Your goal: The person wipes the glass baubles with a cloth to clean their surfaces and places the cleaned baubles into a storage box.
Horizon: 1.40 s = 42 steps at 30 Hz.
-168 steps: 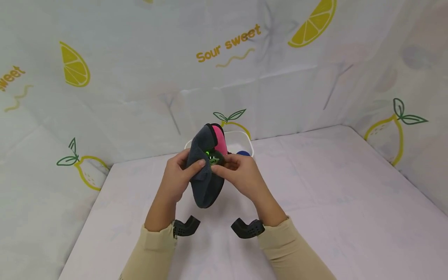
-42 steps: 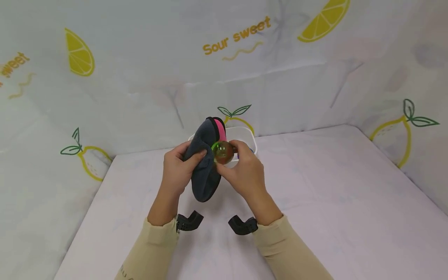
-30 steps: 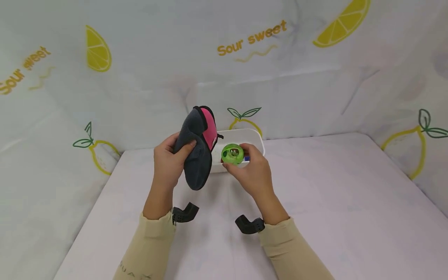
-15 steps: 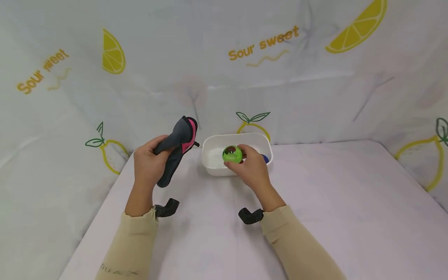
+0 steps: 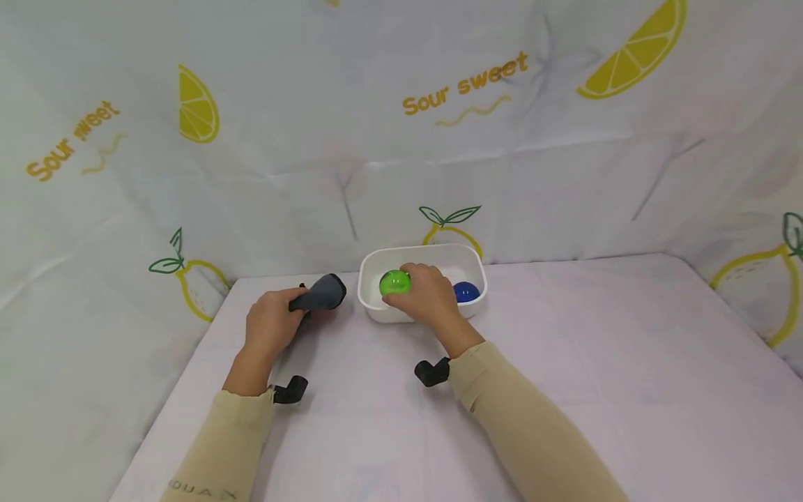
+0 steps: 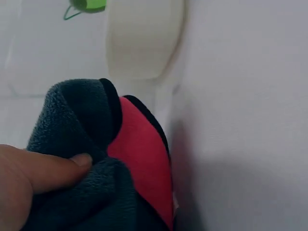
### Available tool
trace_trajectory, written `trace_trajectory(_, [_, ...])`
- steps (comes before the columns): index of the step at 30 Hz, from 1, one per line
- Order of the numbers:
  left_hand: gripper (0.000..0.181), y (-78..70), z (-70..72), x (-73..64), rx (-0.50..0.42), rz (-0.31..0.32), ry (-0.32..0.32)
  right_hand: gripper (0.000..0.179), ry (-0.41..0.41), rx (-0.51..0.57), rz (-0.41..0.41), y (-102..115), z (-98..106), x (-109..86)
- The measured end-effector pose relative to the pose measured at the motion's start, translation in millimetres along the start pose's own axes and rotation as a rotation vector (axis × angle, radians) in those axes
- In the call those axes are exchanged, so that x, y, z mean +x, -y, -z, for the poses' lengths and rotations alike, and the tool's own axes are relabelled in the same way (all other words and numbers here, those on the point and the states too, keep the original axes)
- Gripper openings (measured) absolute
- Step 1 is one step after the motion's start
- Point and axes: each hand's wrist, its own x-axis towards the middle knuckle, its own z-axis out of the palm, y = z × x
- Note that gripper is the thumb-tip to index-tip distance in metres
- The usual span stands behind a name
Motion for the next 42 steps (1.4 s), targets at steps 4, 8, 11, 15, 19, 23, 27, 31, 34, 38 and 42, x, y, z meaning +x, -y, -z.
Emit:
trace_trajectory(4, [0.038,-0.8,-9.4,-4.4,0.029,0.078,0.147,0.068,0.035,-0.081,0.008,3.0,-9.7,6.6])
trace_trajectory(8, [0.046,-7.8,-19.7,-5.9,0.040,0.117,0.264,0.067,0.037,-0.113,0.002,5.0,-13.5,9.0])
trace_trajectory(11, [0.048,-15.3,-27.2,-4.8,0.072,0.124,0.299,0.067,0.032,-0.120,-0.003,6.1,-14.3,10.2])
trace_trajectory(15, [0.044,-25.4,-34.0,-3.3,0.095,0.162,0.308,0.063,0.051,-0.120,-0.035,7.0,-16.6,11.2])
trace_trajectory(19, [0.040,-30.8,-38.0,-3.1,0.097,0.219,0.305,0.056,0.094,-0.140,-0.056,7.5,-20.0,12.6])
trace_trajectory(23, [0.039,-31.4,-39.5,-4.2,0.087,0.248,0.292,0.055,0.146,-0.138,-0.062,9.0,-20.5,14.3])
trace_trajectory(27, [0.040,-31.6,-38.2,-5.1,0.061,0.253,0.296,0.057,0.207,-0.107,-0.083,8.4,-19.9,14.7])
trace_trajectory(31, [0.038,-30.3,-31.2,-3.8,0.033,0.261,0.324,0.061,0.251,-0.106,-0.061,10.3,-17.8,14.6])
trace_trajectory(34, [0.039,-28.0,-25.1,-2.4,0.009,0.269,0.351,0.065,0.273,-0.101,-0.029,11.6,-15.6,15.7])
trace_trajectory(38, [0.048,-25.4,-18.5,0.1,-0.014,0.265,0.390,0.067,0.257,-0.059,0.002,10.8,-12.4,17.2])
trace_trajectory(42, [0.059,-24.2,-11.2,3.4,-0.039,0.259,0.409,0.065,0.178,-0.028,0.036,8.0,-9.7,14.5])
